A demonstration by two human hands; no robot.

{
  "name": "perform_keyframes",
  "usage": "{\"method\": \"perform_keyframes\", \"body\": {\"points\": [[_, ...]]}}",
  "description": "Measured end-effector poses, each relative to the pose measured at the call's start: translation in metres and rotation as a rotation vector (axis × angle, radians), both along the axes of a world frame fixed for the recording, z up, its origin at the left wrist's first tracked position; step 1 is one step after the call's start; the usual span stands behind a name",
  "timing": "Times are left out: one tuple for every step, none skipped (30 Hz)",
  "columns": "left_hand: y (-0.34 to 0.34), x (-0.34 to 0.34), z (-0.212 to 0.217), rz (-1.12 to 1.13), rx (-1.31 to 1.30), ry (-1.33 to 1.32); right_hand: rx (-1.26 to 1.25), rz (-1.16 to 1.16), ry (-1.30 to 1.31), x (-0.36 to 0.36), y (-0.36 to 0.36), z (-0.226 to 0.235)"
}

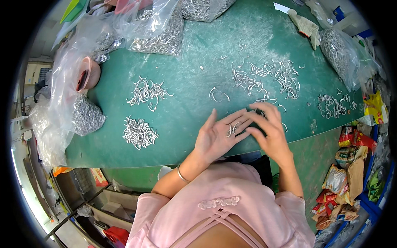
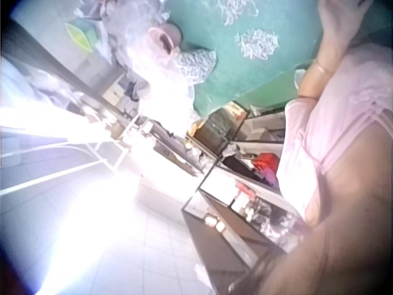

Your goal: The person sorts small silver metal hooks on a green table, picking them up and placing them into piles. The person also gathers the sorted hooks and places them into a clear plastic bag.

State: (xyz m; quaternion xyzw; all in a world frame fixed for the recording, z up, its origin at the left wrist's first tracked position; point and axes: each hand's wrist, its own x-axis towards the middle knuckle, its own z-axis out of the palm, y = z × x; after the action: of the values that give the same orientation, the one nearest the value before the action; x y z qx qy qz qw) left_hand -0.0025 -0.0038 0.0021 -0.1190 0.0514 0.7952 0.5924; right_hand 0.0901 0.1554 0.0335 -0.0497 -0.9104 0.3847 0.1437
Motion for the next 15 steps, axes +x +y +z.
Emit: {"method": "perform_keyframes", "body": {"points": [[0.001, 0.000, 0.001, -0.012, 0.001, 0.005, 0.035, 0.024, 0.021, -0.003, -0.002, -0.003], [0.001, 0.000, 0.002, -0.022, 0.002, 0.013, 0.071, 0.050, 0.045, -0.006, -0.004, -0.010], [0.001, 0.000, 0.001, -0.024, 0.008, 0.017, 0.106, 0.077, 0.070, -0.009, -0.005, -0.013], [0.002, 0.002, -0.001, -0.026, 0.014, 0.022, 0.099, 0.051, 0.090, -0.010, -0.005, -0.011], [0.001, 0.002, -0.002, -0.025, 0.017, 0.026, 0.057, 0.015, 0.109, -0.011, -0.006, -0.012], [0.000, 0.002, 0.000, -0.013, -0.021, 0.012, 0.014, -0.019, 0.128, -0.011, -0.005, -0.012], [-0.001, 0.001, 0.004, 0.001, -0.059, -0.002, -0.028, -0.050, 0.146, -0.011, -0.004, -0.012], [-0.002, 0.001, 0.005, 0.019, -0.096, -0.016, -0.082, -0.109, 0.162, -0.011, -0.006, -0.010], [-0.008, 0.001, 0.001, 0.018, -0.149, 0.051, -0.177, -0.147, 0.114, -0.012, -0.009, -0.007], [-0.014, 0.004, -0.009, 0.022, -0.204, 0.115, -0.271, -0.179, 0.061, -0.008, -0.010, -0.004], [-0.022, 0.004, -0.017, 0.034, -0.275, 0.188, -0.376, -0.200, 0.014, -0.007, -0.011, -0.005], [-0.027, 0.004, -0.023, 0.060, -0.218, 0.208, -0.499, -0.234, 0.036, -0.002, -0.011, -0.013], [-0.031, 0.003, -0.016, 0.042, -0.308, 0.359, -0.623, -0.266, 0.045, 0.001, -0.012, -0.022], [-0.033, 0.003, -0.013, 0.039, -0.323, 0.344, -0.717, -0.246, 0.037, 0.005, -0.012, -0.024], [-0.038, 0.001, -0.010, 0.036, -0.339, 0.325, -0.810, -0.227, 0.022, 0.003, -0.016, -0.026]]}}
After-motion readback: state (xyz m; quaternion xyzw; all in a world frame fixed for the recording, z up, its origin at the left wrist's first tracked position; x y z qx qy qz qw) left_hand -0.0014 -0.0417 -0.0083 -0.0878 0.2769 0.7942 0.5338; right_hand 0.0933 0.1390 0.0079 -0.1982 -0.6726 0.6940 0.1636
